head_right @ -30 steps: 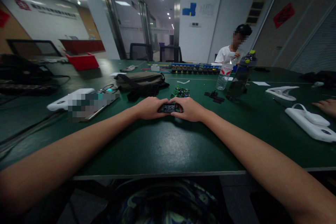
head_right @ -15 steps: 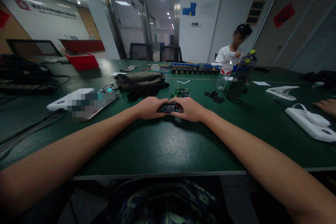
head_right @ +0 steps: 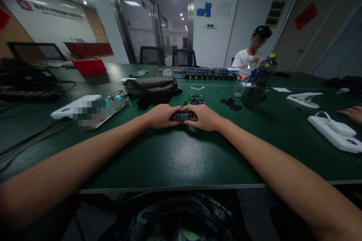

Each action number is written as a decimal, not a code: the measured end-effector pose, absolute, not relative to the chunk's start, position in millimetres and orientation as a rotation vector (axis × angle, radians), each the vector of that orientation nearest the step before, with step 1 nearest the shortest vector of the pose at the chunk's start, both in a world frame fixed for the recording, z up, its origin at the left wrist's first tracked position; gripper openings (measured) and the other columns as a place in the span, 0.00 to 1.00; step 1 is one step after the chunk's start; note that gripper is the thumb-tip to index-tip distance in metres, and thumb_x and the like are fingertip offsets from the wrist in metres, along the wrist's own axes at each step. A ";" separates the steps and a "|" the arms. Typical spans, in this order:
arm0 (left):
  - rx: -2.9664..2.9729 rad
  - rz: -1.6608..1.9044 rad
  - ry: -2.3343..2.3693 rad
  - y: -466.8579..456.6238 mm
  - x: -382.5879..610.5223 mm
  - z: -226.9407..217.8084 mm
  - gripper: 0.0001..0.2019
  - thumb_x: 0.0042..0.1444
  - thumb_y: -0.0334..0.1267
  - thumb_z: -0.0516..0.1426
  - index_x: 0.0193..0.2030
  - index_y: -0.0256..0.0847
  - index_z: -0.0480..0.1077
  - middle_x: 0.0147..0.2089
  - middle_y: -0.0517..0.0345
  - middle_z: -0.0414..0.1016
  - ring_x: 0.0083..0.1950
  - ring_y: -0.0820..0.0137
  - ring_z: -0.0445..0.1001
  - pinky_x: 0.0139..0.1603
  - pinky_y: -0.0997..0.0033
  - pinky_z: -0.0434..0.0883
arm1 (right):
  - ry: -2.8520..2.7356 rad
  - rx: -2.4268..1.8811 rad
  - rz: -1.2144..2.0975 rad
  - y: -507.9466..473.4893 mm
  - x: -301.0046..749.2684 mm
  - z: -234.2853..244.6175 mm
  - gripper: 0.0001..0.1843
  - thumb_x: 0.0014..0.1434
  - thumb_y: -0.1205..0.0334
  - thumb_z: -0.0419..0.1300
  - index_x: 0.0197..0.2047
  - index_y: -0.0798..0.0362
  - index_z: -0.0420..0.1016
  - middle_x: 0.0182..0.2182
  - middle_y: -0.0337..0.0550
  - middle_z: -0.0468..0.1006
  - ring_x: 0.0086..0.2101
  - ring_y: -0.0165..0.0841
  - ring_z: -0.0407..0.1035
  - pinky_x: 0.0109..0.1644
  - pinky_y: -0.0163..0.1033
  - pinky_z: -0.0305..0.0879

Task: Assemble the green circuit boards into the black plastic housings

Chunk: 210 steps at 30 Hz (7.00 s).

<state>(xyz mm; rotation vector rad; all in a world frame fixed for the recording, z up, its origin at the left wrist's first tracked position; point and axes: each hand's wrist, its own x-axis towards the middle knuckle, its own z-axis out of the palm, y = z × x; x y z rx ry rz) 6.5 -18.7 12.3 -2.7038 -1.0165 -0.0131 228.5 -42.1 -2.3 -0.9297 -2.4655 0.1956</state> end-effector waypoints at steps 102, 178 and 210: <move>-2.721 -0.015 -1.016 -17.7 6.5 11.8 0.25 0.63 0.55 0.52 0.58 0.41 0.67 0.43 0.47 0.81 0.43 0.55 0.81 0.38 0.64 0.71 | -2.480 -0.955 0.181 -42.3 228.1 -2.5 0.22 0.57 0.59 0.65 0.53 0.56 0.72 0.32 0.41 0.77 0.28 0.30 0.68 0.37 0.36 0.62; -2.744 -0.040 -1.024 -18.0 6.4 12.1 0.24 0.62 0.54 0.53 0.58 0.41 0.68 0.43 0.46 0.81 0.42 0.55 0.81 0.39 0.64 0.71 | -2.480 -0.962 0.196 -42.4 228.3 -1.1 0.21 0.57 0.58 0.65 0.53 0.54 0.72 0.31 0.40 0.77 0.27 0.30 0.67 0.37 0.36 0.62; -2.722 -0.025 -1.015 -17.8 6.7 11.1 0.24 0.63 0.55 0.52 0.58 0.41 0.67 0.44 0.47 0.81 0.43 0.54 0.81 0.39 0.64 0.71 | -2.475 -0.940 0.197 -41.3 228.6 -3.6 0.21 0.57 0.59 0.65 0.53 0.54 0.72 0.31 0.40 0.77 0.28 0.30 0.68 0.37 0.35 0.62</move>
